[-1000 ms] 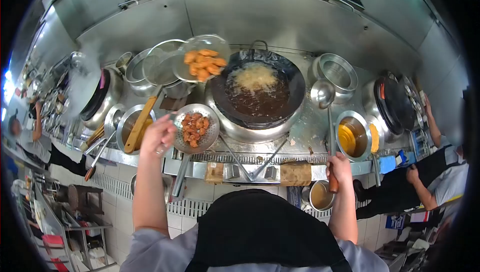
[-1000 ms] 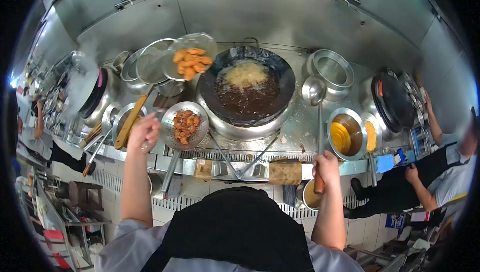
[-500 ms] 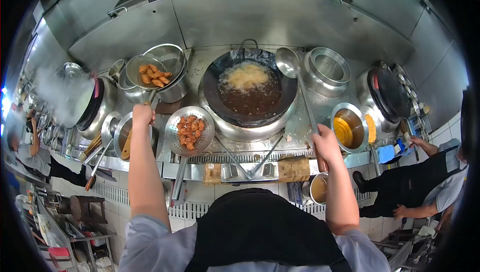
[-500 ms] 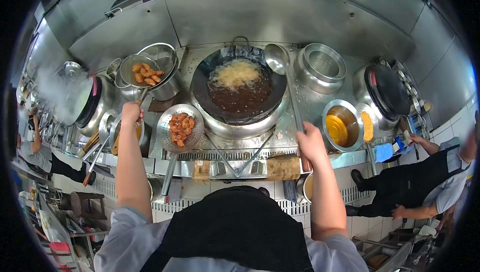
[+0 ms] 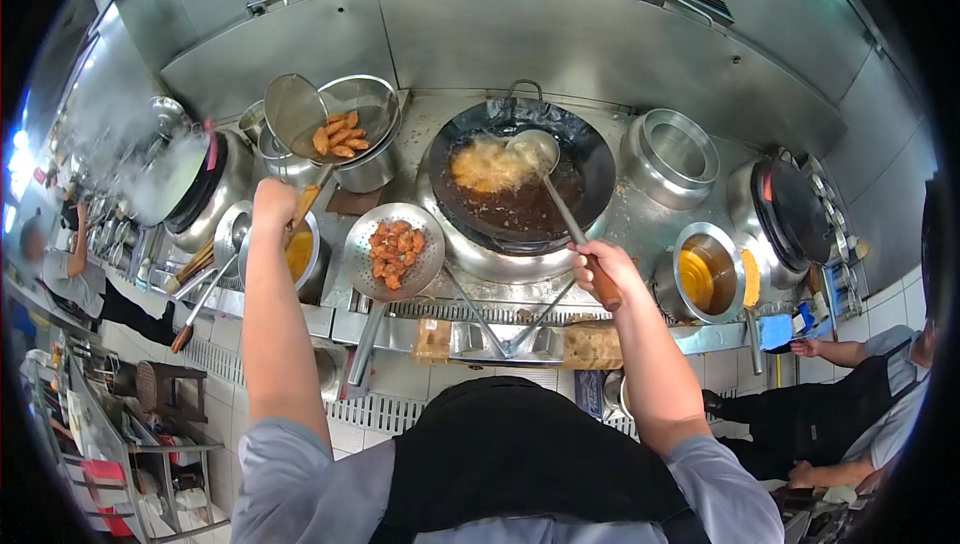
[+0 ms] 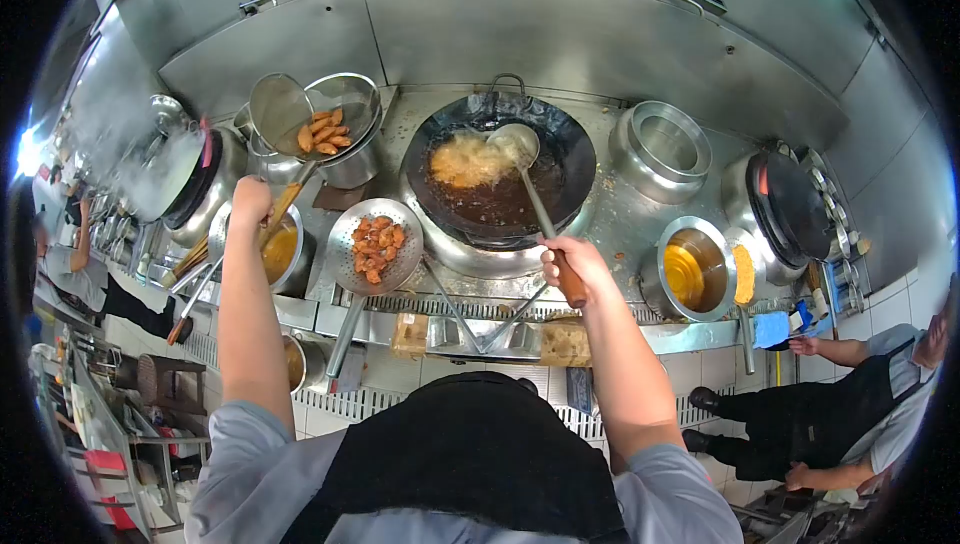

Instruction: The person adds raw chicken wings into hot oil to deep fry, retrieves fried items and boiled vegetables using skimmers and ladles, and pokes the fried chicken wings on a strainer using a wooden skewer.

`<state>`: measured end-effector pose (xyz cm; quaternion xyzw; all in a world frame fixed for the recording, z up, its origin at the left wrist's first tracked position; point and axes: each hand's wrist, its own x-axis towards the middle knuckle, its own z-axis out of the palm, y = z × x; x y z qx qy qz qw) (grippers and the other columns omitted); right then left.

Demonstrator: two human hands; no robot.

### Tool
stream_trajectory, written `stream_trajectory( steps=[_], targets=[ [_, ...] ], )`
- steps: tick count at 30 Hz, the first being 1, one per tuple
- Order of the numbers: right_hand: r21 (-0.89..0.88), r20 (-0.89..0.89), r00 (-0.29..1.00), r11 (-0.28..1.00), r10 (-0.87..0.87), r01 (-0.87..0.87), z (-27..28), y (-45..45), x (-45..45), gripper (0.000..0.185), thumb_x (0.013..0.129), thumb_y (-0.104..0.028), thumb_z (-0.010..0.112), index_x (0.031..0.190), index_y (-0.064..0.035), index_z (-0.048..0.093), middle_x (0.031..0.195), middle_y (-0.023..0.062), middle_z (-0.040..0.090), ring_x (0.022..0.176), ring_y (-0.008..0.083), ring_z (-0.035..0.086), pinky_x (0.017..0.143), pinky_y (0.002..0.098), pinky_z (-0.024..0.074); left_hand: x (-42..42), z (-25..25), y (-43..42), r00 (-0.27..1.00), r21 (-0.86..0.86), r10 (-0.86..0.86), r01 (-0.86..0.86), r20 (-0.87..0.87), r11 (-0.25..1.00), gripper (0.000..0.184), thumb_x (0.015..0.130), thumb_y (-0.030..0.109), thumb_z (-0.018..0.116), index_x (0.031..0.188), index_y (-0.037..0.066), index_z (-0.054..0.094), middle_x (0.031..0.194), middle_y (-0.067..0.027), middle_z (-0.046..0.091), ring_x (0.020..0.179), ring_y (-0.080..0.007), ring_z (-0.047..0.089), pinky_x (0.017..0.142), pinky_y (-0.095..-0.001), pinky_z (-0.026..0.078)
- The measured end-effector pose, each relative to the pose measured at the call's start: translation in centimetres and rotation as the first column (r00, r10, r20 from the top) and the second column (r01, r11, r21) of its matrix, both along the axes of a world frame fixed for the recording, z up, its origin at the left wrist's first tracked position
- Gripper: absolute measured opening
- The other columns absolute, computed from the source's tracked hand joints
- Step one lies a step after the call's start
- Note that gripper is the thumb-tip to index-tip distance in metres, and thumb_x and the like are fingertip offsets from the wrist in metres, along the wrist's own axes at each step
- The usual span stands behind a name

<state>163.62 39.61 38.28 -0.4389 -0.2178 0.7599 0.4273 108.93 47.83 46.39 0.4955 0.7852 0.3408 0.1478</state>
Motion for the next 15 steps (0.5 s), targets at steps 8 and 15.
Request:
stream_trajectory(
  steps=[8, 15],
  targets=[
    [0.043, 0.337, 0.933, 0.988, 0.123, -0.146, 4.2, -4.7, 3.8, 0.015, 0.09, -0.01, 0.056, 0.1, 0.0017, 0.056, 0.067, 0.004, 0.054, 0.046, 0.0141, 0.05, 0.042, 0.0282, 0.0388, 2.0, 4.1, -4.1, 0.989, 0.028, 0.063, -0.067, 0.137, 0.997, 0.036, 0.08, 0.0, 0.045, 0.111, -0.009, 0.06, 0.062, -0.017, 0.061, 0.043, -0.0234, 0.057, 0.037, -0.0374, 0.041],
    [0.224, 0.946, 0.319, 0.84, -0.064, -0.495, 4.1, -6.8, 8.3, 0.035, 0.082, -0.014, 0.061, 0.109, 0.0076, 0.059, 0.074, 0.0189, 0.065, 0.065, 0.0301, 0.066, 0.065, 0.0408, 0.0522, 7.0, 8.1, -7.6, 0.997, 0.034, -0.076, 0.075, 0.001, 0.997, 0.047, 0.087, 0.006, 0.045, 0.132, 0.0, 0.055, 0.063, -0.0098, 0.061, 0.042, -0.018, 0.054, 0.042, -0.0336, 0.043]
  ],
)
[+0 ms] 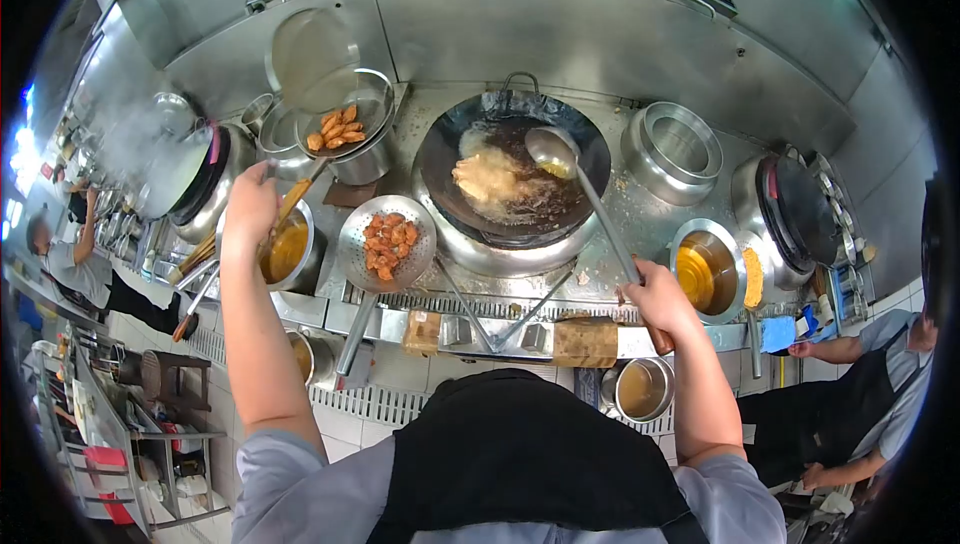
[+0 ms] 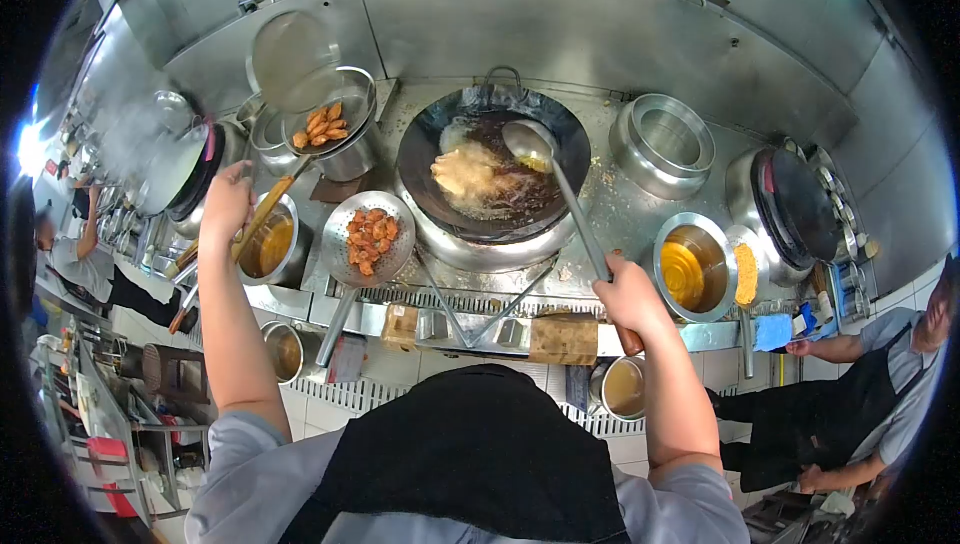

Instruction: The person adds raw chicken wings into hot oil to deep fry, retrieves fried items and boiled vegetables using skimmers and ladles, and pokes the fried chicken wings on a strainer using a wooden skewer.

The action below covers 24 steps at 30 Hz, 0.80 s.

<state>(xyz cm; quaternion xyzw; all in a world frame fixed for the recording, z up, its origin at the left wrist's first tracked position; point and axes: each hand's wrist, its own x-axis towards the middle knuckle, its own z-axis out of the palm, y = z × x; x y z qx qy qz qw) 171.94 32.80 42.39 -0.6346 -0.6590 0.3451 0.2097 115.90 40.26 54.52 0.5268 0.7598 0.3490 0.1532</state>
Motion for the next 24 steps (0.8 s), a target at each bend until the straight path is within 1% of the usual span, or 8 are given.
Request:
stream_trajectory(
  steps=[3, 5, 8, 11, 13, 14, 16, 24],
  targets=[
    [0.092, 0.324, 0.946, 0.996, -0.031, 0.001, 3.6, -1.1, 0.9, 0.045, 0.08, -0.016, 0.06, 0.12, 0.0048, 0.057, 0.092, 0.0323, 0.064, 0.091, 0.0457, 0.064, 0.081, 0.0503, 0.0497, 6.1, 1.1, -0.5, 0.991, -0.127, -0.115, 0.105, -0.075, 0.986, 0.044, 0.087, 0.007, 0.046, 0.129, 0.002, 0.059, 0.077, -0.0161, 0.068, 0.061, -0.0263, 0.066, 0.061, -0.0383, 0.053],
    [0.069, 0.386, 0.922, 0.996, 0.023, -0.053, 6.4, -2.2, 1.8, 0.047, 0.081, -0.016, 0.061, 0.123, 0.0039, 0.056, 0.092, 0.0318, 0.065, 0.091, 0.0451, 0.065, 0.082, 0.0504, 0.0499, 8.1, -1.1, 1.3, 0.845, -0.153, -0.36, 0.326, -0.396, 0.933, 0.042, 0.087, 0.01, 0.046, 0.125, 0.0, 0.06, 0.112, -0.0306, 0.064, 0.112, -0.0412, 0.06, 0.099, -0.045, 0.045],
    [0.06, 0.491, 0.867, 0.989, 0.086, -0.132, 6.5, -3.0, 3.2, 0.05, 0.082, -0.016, 0.061, 0.128, 0.0009, 0.053, 0.091, 0.0294, 0.066, 0.09, 0.044, 0.065, 0.083, 0.0511, 0.0508, 12.6, -4.0, 3.1, 0.761, -0.3, -0.385, 0.259, -0.522, 0.918, 0.025, 0.085, 0.003, 0.049, 0.104, -0.004, 0.063, 0.108, -0.0296, 0.065, 0.107, -0.0418, 0.062, 0.093, -0.0464, 0.05],
    [-0.101, 0.529, 0.824, 0.979, 0.203, -0.176, 5.2, -3.2, 2.5, 0.053, 0.082, -0.014, 0.059, 0.132, -0.0001, 0.052, 0.096, 0.0283, 0.067, 0.093, 0.0428, 0.065, 0.084, 0.0485, 0.0515, 13.8, -5.9, 4.1, 0.64, -0.4, -0.513, 0.328, -0.572, 0.856, 0.034, 0.081, 0.0, 0.047, 0.111, -0.005, 0.062, 0.097, -0.0297, 0.067, 0.092, -0.0403, 0.068, 0.08, -0.0458, 0.054],
    [-0.083, 0.553, 0.805, 0.976, 0.214, -0.202, 2.5, -2.6, 1.5, 0.052, 0.083, -0.014, 0.057, 0.133, -0.0001, 0.051, 0.1, 0.0277, 0.067, 0.094, 0.0428, 0.066, 0.085, 0.0496, 0.0519, 14.8, -4.8, 3.7, 0.798, -0.575, -0.575, 0.387, -0.183, 0.72, 0.038, 0.08, -0.002, 0.049, 0.116, -0.005, 0.059, 0.078, -0.0216, 0.068, 0.06, -0.0295, 0.067, 0.055, -0.0408, 0.054],
    [-0.104, 0.54, 0.811, 0.974, 0.224, -0.2, 1.4, -2.3, 0.7, 0.053, 0.084, -0.014, 0.056, 0.135, -0.0009, 0.049, 0.102, 0.0275, 0.067, 0.094, 0.042, 0.066, 0.087, 0.0503, 0.0522, 14.6, -5.1, 3.5, 0.797, -0.577, -0.577, 0.388, -0.182, 0.718, 0.038, 0.08, -0.002, 0.049, 0.116, -0.005, 0.059, 0.078, -0.0216, 0.068, 0.06, -0.0295, 0.067, 0.055, -0.0408, 0.054],
    [-0.084, 0.5, 0.842, 0.978, 0.205, -0.189, -1.4, -1.4, -0.4, 0.053, 0.084, -0.013, 0.056, 0.135, 0.0003, 0.049, 0.102, 0.0283, 0.067, 0.094, 0.0422, 0.066, 0.087, 0.0503, 0.052, 13.6, -5.9, 3.1, 0.871, -0.453, -0.401, 0.49, 0.283, 0.745, 0.04, 0.082, 0.0, 0.049, 0.122, -0.003, 0.057, 0.065, -0.0096, 0.059, 0.043, -0.0148, 0.052, 0.04, -0.032, 0.044],
    [-0.001, 0.217, 0.972, 0.996, 0.092, -0.094, -3.7, 0.9, -5.7, 0.037, 0.083, -0.013, 0.058, 0.114, 0.006, 0.057, 0.096, 0.0329, 0.065, 0.094, 0.0471, 0.064, 0.085, 0.0508, 0.0502, 13.0, -10.9, 1.1, 0.759, -0.271, -0.194, 0.44, 0.621, 0.856, 0.026, 0.088, 0.0, 0.046, 0.11, 0.007, 0.058, 0.064, -0.002, 0.053, 0.041, -0.0095, 0.043, 0.037, -0.0275, 0.036]
  ],
)
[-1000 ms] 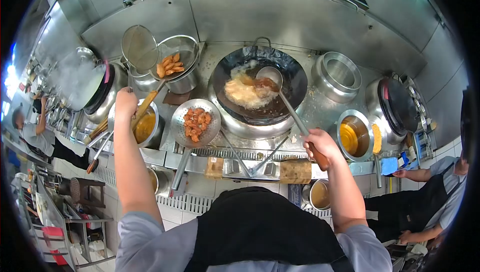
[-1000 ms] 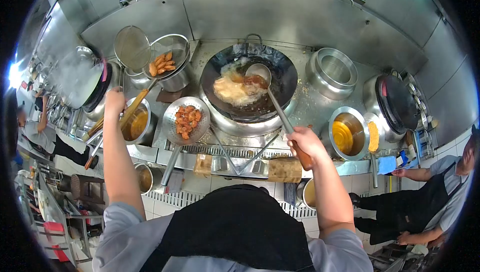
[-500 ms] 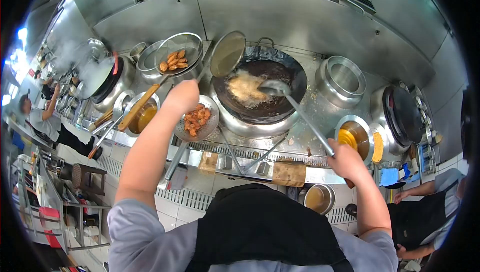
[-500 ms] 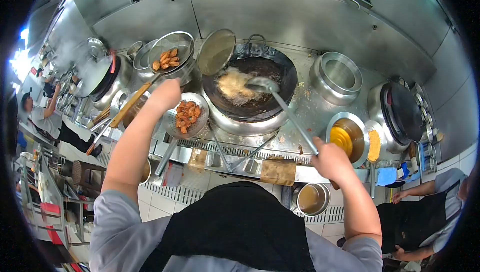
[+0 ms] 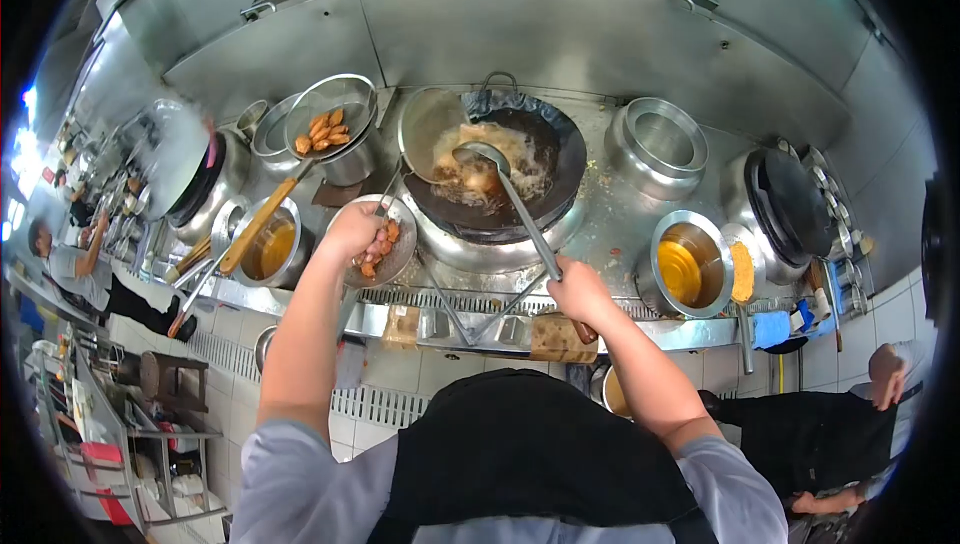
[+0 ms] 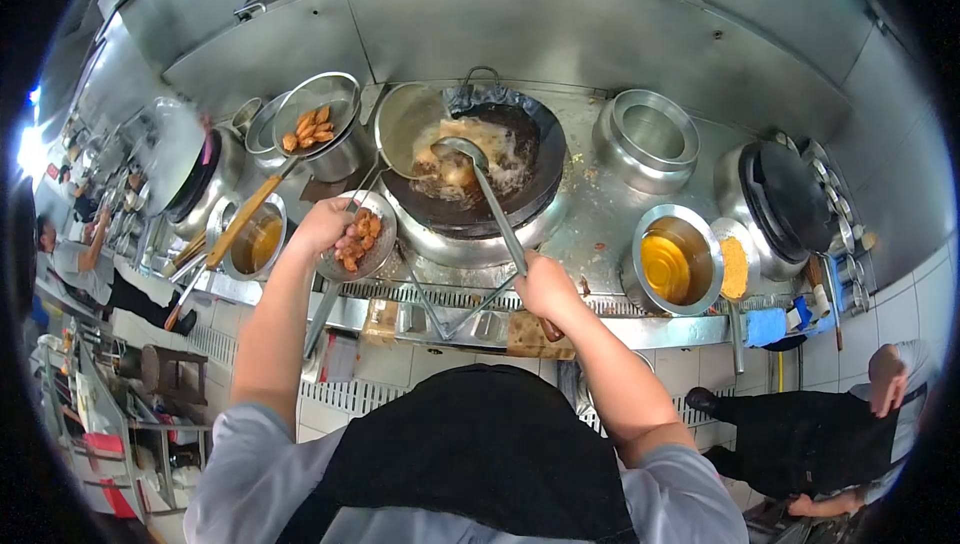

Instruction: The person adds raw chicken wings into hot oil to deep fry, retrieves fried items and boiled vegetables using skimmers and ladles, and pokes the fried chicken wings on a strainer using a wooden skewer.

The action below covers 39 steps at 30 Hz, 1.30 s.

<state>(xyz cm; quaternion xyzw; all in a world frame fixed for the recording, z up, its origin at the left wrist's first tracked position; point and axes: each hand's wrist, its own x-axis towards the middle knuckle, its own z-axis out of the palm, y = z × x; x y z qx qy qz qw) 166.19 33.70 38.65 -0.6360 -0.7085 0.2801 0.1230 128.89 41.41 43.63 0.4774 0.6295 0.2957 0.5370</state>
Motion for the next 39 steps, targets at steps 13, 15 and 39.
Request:
stream_trajectory(
  steps=[13, 15, 39],
  targets=[
    [0.011, -0.172, 0.965, 0.979, -0.198, 0.203, 1.9, 0.9, -5.2, 0.03, 0.08, -0.015, 0.059, 0.103, 0.005, 0.063, 0.09, 0.0297, 0.066, 0.09, 0.0433, 0.066, 0.081, 0.0446, 0.0505, -2.1, -0.2, 1.7, 0.979, 0.253, -0.049, 0.099, -0.199, 0.962, 0.038, 0.085, 0.002, 0.045, 0.117, -0.002, 0.063, 0.065, -0.0134, 0.063, 0.048, -0.0192, 0.058, 0.046, -0.0347, 0.045],
    [0.033, -0.143, 0.969, 0.978, -0.199, 0.205, 2.5, -1.8, -5.3, 0.031, 0.08, -0.015, 0.06, 0.105, 0.0039, 0.064, 0.092, 0.0295, 0.066, 0.091, 0.0435, 0.066, 0.082, 0.045, 0.0503, -3.2, 0.4, 2.1, 0.964, 0.328, -0.019, 0.109, -0.265, 0.938, 0.039, 0.085, 0.002, 0.044, 0.12, -0.003, 0.062, 0.065, -0.016, 0.063, 0.048, -0.0209, 0.059, 0.048, -0.036, 0.047],
    [0.024, -0.194, 0.836, 0.849, -0.514, 0.528, 7.3, -9.4, -1.5, 0.041, 0.082, -0.01, 0.062, 0.12, 0.0039, 0.059, 0.09, 0.0247, 0.067, 0.085, 0.0338, 0.068, 0.08, 0.0402, 0.0507, 1.1, -3.2, 2.5, 0.465, 0.321, 0.005, 0.605, -0.885, 0.728, 0.05, 0.086, 0.008, 0.048, 0.135, 0.002, 0.053, 0.085, -0.0242, 0.069, 0.081, -0.0395, 0.069, 0.072, -0.05, 0.055]
  ],
)
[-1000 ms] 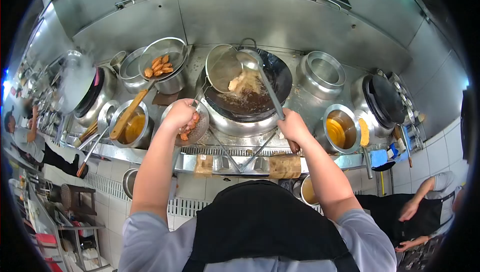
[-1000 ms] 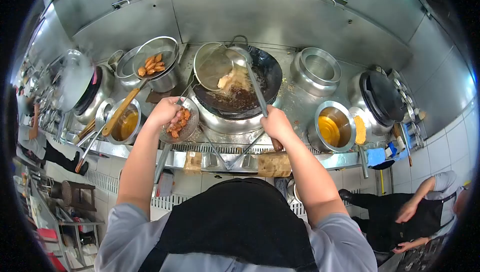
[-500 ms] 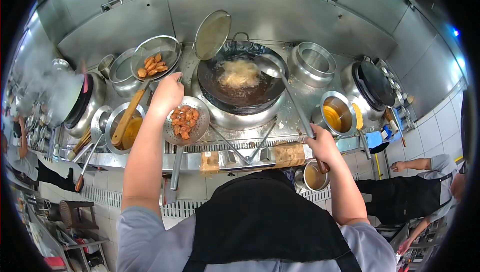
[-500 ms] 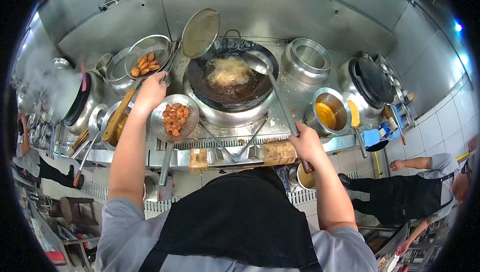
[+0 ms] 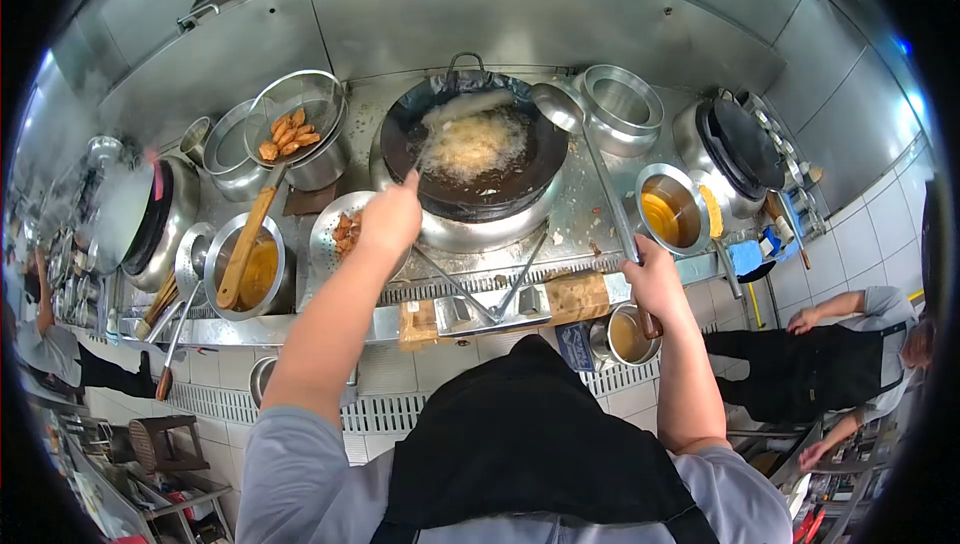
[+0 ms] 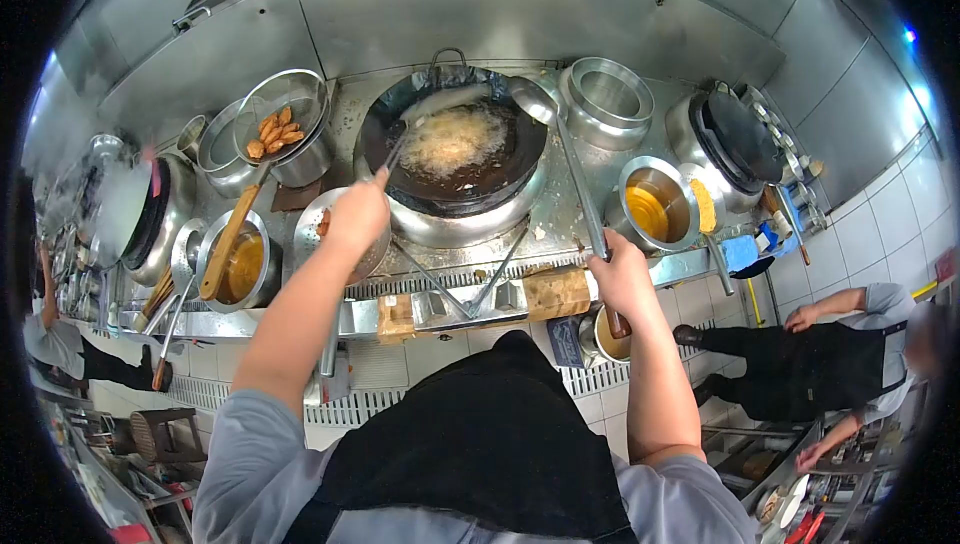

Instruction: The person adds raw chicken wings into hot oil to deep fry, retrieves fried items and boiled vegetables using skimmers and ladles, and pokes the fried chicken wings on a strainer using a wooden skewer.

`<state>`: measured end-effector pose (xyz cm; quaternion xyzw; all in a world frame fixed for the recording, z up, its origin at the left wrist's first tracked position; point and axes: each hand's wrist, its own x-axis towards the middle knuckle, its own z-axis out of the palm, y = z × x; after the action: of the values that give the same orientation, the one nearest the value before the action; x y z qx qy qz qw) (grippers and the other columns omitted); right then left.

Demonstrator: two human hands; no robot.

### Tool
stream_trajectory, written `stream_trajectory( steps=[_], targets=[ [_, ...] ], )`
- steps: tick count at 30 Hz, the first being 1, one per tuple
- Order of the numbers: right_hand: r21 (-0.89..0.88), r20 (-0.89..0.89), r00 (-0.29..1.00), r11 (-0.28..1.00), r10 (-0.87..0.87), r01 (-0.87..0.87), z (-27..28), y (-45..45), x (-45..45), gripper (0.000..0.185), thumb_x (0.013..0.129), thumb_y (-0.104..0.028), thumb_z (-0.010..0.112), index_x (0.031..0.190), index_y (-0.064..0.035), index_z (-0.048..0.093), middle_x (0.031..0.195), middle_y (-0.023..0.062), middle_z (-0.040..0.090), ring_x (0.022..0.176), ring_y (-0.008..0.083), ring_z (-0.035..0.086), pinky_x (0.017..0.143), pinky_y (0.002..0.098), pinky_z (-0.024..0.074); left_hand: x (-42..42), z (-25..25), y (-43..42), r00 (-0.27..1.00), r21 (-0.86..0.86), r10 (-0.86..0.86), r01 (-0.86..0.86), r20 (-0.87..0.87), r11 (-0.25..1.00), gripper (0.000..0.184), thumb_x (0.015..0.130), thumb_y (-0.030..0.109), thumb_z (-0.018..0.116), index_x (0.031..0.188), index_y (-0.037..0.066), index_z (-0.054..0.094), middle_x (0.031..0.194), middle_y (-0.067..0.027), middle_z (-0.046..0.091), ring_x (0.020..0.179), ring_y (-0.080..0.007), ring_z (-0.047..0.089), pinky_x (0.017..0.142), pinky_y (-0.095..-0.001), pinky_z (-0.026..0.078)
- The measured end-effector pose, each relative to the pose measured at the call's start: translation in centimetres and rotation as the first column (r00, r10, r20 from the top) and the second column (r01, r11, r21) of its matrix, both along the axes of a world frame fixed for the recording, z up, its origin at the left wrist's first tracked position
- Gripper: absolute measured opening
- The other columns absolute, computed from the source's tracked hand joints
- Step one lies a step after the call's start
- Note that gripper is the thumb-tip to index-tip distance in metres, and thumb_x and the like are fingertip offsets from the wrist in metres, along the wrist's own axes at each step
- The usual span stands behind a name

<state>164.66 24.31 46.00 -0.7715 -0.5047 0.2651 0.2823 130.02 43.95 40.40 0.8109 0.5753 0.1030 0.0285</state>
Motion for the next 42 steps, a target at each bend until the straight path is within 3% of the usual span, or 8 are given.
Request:
stream_trajectory(
  steps=[8, 11, 13, 18, 21, 24, 27, 42],
  targets=[
    [0.197, 0.11, 0.983, 0.973, -0.148, 0.124, -7.4, -2.0, 1.5, 0.038, 0.082, -0.011, 0.058, 0.117, 0.0031, 0.059, 0.092, 0.029, 0.066, 0.091, 0.0452, 0.064, 0.081, 0.0473, 0.0494, -3.0, -6.8, -7.8, 0.987, -0.077, -0.043, 0.056, 0.158, 0.995, 0.058, 0.089, 0.02, 0.056, 0.144, 0.009, 0.043, 0.107, -0.0239, 0.065, 0.092, -0.0376, 0.067, 0.078, -0.048, 0.054],
    [0.041, 0.267, 0.95, 0.987, -0.162, 0.157, -10.7, -3.1, 2.1, 0.041, 0.083, -0.012, 0.06, 0.119, 0.0071, 0.059, 0.092, 0.0253, 0.068, 0.086, 0.0315, 0.068, 0.077, 0.0394, 0.0508, -6.7, -6.6, -10.7, 0.915, -0.038, 0.065, -0.054, 0.398, 0.998, 0.057, 0.091, 0.034, 0.059, 0.14, 0.007, 0.047, 0.111, -0.0215, 0.065, 0.102, -0.0374, 0.064, 0.088, -0.0475, 0.05],
    [0.054, 0.192, 0.97, 0.988, -0.15, 0.142, -12.6, -4.4, 1.8, 0.03, 0.081, -0.013, 0.058, 0.104, 0.0046, 0.06, 0.087, 0.0298, 0.065, 0.088, 0.0435, 0.066, 0.078, 0.048, 0.0493, -10.9, -6.7, -12.9, 0.82, -0.174, 0.364, -0.32, 0.442, 0.931, 0.048, 0.092, 0.037, 0.059, 0.125, 0.002, 0.06, 0.112, -0.0232, 0.066, 0.1, -0.0386, 0.064, 0.087, -0.0475, 0.051],
    [0.089, -0.061, 0.975, 0.972, -0.213, 0.218, -13.3, -7.0, -0.3, 0.021, 0.085, -0.008, 0.059, 0.101, 0.0058, 0.057, 0.066, 0.0125, 0.057, 0.044, 0.0216, 0.055, 0.043, 0.0363, 0.0449, -19.3, -11.5, -18.6, 0.773, -0.469, 0.613, -0.486, 0.161, 0.737, 0.048, 0.093, 0.045, 0.057, 0.1, -0.001, 0.069, 0.103, -0.0228, 0.068, 0.089, -0.0367, 0.067, 0.083, -0.0451, 0.052],
    [0.136, -0.156, 0.965, 0.963, -0.211, 0.233, -12.4, -6.3, -0.7, 0.034, 0.087, -0.006, 0.056, 0.118, 0.0073, 0.057, 0.068, 0.0077, 0.057, 0.045, 0.0147, 0.053, 0.041, 0.0317, 0.0419, -21.9, -18.4, -18.8, 0.491, -0.888, 0.815, -0.16, 0.307, 0.431, 0.049, 0.097, 0.047, 0.053, 0.1, 0.0, 0.067, 0.093, -0.0164, 0.069, 0.078, -0.0284, 0.069, 0.069, -0.041, 0.055],
    [0.154, -0.154, 0.98, 0.977, -0.127, 0.151, -11.2, -5.2, -0.1, 0.04, 0.088, -0.005, 0.057, 0.126, 0.0071, 0.054, 0.071, 0.0037, 0.058, 0.047, 0.0123, 0.051, 0.042, 0.0301, 0.0404, -18.0, -15.5, -17.8, -0.125, -0.898, 0.932, 0.251, 0.341, 0.362, 0.036, 0.098, 0.038, 0.056, 0.104, 0.003, 0.06, 0.082, -0.0071, 0.065, 0.064, -0.0185, 0.063, 0.056, -0.0335, 0.052],
    [0.198, -0.249, 0.966, 0.972, -0.073, 0.124, -5.7, -4.2, -2.7, 0.041, 0.089, -0.004, 0.057, 0.129, 0.0057, 0.053, 0.075, 0.0021, 0.059, 0.049, 0.01, 0.051, 0.042, 0.026, 0.0387, -16.6, -13.1, -15.3, 0.116, -0.839, 0.854, 0.296, 0.506, 0.457, 0.024, 0.095, 0.026, 0.062, 0.105, 0.006, 0.053, 0.076, -0.003, 0.058, 0.052, -0.0093, 0.052, 0.045, -0.0265, 0.044],
    [0.362, -0.727, 0.591, 0.927, 0.349, -0.101, 6.5, -3.7, -10.0, 0.053, 0.088, -0.004, 0.057, 0.138, 0.007, 0.044, 0.073, 0.0031, 0.056, 0.048, 0.0092, 0.05, 0.04, 0.0212, 0.0427, -13.3, 2.2, -16.4, 0.158, -0.699, 0.683, 0.245, 0.713, 0.672, 0.015, 0.088, 0.013, 0.064, 0.094, 0.006, 0.051, 0.07, -0.0006, 0.053, 0.05, -0.0089, 0.049, 0.043, -0.026, 0.042]
  ],
)
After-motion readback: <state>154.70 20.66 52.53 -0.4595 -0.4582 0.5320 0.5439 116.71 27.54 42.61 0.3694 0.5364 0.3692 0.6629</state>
